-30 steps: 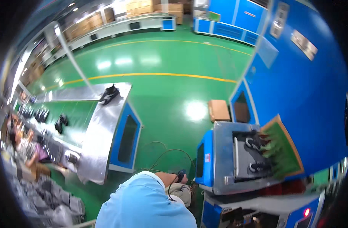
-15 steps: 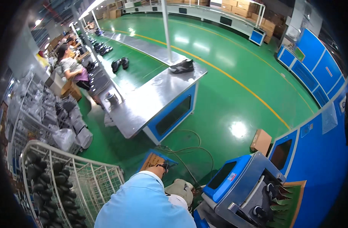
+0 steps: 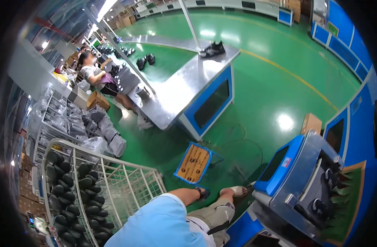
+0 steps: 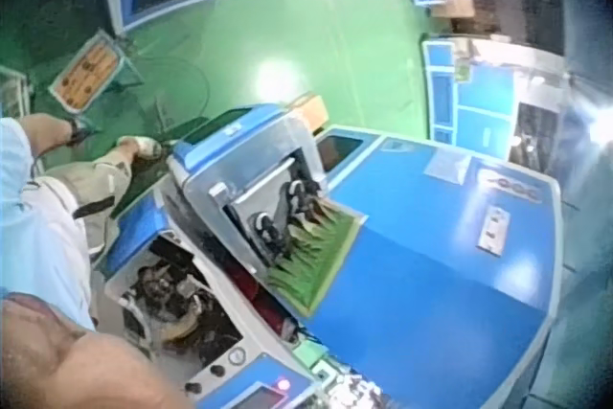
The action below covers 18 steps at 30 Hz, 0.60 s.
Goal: The person is operating machines to last or shape shoes by inserting shoe lasts into the shoes and placing them into the machines.
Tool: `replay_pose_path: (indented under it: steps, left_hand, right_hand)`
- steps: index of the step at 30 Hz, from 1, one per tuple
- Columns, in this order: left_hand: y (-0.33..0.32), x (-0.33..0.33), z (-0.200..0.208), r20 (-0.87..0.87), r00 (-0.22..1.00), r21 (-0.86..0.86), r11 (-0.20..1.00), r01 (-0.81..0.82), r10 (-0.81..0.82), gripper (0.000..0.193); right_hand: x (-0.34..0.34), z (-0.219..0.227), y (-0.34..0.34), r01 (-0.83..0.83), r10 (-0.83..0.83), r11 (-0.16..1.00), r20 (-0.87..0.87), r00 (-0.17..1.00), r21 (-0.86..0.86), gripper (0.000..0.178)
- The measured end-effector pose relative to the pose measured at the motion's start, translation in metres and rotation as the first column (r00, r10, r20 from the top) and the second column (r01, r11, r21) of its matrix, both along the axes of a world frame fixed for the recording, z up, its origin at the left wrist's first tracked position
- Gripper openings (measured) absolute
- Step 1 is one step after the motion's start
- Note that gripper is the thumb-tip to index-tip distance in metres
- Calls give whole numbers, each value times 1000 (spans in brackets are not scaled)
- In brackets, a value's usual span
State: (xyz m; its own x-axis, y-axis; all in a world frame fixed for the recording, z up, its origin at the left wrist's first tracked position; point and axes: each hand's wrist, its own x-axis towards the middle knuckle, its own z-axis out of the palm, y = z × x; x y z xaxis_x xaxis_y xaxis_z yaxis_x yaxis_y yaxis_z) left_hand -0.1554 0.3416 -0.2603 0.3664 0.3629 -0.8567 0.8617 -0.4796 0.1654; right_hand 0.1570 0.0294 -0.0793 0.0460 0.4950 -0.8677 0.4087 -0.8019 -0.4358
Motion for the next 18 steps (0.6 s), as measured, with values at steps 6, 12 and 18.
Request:
replay_pose_path:
  steps: [6,12,18]
  left_hand:
    - [79,25,35,-280,881,300,838,457,-381,27]
    - [155,-20,-39,-435,489,6,540,841,-756,45]
    - [115,100,-41,-323,423,-359,523,773,-847,46]
  right_hand:
    - [-37,31,-132,51,-51,974,5,999,-223,38]
    - [-64,64,-164,154,-181,925,-46,982,-348,41]
    - [-64,111,-152,321,-331,853,49,942,-412,45]
